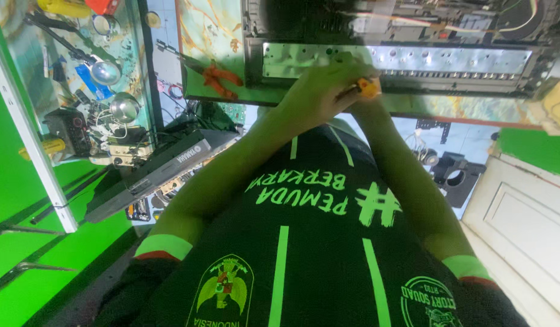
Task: The person uses a screwdriver and their hands to work on the internal components of an electronic keyboard at a repair bench.
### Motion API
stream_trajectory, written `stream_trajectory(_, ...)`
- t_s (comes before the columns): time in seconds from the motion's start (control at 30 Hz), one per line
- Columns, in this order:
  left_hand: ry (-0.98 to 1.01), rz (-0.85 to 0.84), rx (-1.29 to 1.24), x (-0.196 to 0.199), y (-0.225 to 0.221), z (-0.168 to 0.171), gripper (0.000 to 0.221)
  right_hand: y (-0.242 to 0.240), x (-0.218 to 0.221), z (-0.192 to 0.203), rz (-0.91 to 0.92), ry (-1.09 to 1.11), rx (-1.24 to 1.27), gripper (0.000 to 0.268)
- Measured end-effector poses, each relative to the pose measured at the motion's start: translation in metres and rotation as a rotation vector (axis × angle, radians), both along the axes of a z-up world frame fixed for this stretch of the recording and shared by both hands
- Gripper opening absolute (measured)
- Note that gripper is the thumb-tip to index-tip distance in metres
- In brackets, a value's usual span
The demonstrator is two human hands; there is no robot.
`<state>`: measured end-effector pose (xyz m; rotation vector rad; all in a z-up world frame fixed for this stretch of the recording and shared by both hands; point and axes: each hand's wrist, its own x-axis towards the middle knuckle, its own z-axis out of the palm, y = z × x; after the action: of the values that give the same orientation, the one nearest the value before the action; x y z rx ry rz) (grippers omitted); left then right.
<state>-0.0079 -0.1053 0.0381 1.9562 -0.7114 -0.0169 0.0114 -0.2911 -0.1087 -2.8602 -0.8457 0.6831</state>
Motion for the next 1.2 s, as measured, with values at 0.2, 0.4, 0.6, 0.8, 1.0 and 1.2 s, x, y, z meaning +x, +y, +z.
stream_trajectory(0.2,0.060,0.057,-0.080,-0.006,0.004,0.012,0.038,-0.020,-0.007,0.101,0.019,-0.082,0.779,0.033)
stream_trajectory(0.4,0.102,0.050,-0.033,-0.004,-0.001,0.024,0.043,-0.029,-0.036,0.230,-0.484,-0.116,0.831,0.033)
stream_trajectory(0.6,-0.027,0.098,-0.039,-0.007,0.000,0.026,0.039,-0.015,-0.023,0.260,-0.014,-0.257,0.841,0.037)
stream_trajectory(0.8,0.110,0.181,-0.119,-0.018,0.002,0.033,0.036,-0.003,-0.023,0.257,-0.072,-0.263,0.858,0.033)
stream_trajectory(1.0,0.082,0.188,-0.151,-0.023,0.003,0.036,0.052,0.014,-0.028,0.253,-0.128,-0.358,0.957,0.031)
stream_trajectory(1.2,-0.065,0.116,0.028,-0.011,0.009,0.035,0.049,-0.009,-0.015,0.258,0.068,-0.198,0.940,0.023)
